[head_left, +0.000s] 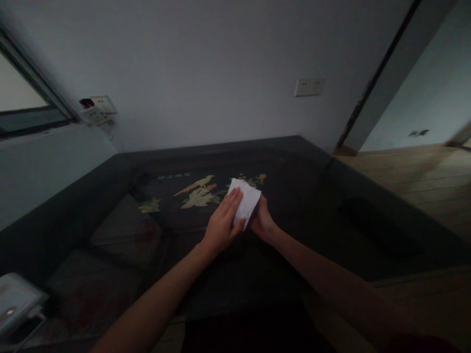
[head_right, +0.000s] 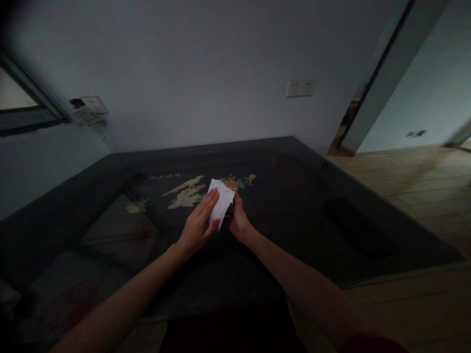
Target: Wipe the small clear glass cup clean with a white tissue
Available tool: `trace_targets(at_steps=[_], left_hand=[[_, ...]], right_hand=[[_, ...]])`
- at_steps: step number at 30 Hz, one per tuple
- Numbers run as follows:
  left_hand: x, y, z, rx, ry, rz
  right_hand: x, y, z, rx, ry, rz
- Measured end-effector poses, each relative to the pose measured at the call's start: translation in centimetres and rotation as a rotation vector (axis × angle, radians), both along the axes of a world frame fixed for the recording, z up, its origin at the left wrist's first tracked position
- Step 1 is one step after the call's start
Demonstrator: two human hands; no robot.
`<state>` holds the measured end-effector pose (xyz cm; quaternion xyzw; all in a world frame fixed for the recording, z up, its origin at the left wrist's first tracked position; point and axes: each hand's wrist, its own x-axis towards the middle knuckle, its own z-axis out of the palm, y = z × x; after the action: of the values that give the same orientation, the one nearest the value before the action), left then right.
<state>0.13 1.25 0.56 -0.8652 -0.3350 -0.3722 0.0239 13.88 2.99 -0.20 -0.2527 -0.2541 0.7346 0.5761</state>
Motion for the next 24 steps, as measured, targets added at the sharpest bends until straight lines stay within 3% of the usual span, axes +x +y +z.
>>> trace_targets(at_steps=[7, 20, 24], left_hand=[[0.64, -0.36, -0.02, -0.013, 0.021, 0.002], [0.32, -0.73, -0.12, -0.047, -0.246, -0.113], [0.37, -0.77, -0.20, -0.072, -0.293, -0.060]], right_hand=[[0.19, 0.20, 0.39, -0.016, 0.010, -0.002], [0.14, 0.07, 0.11, 0.083, -0.009, -0.019], [0.02, -0.09, 0.09, 0.032, -0.038, 0.027]])
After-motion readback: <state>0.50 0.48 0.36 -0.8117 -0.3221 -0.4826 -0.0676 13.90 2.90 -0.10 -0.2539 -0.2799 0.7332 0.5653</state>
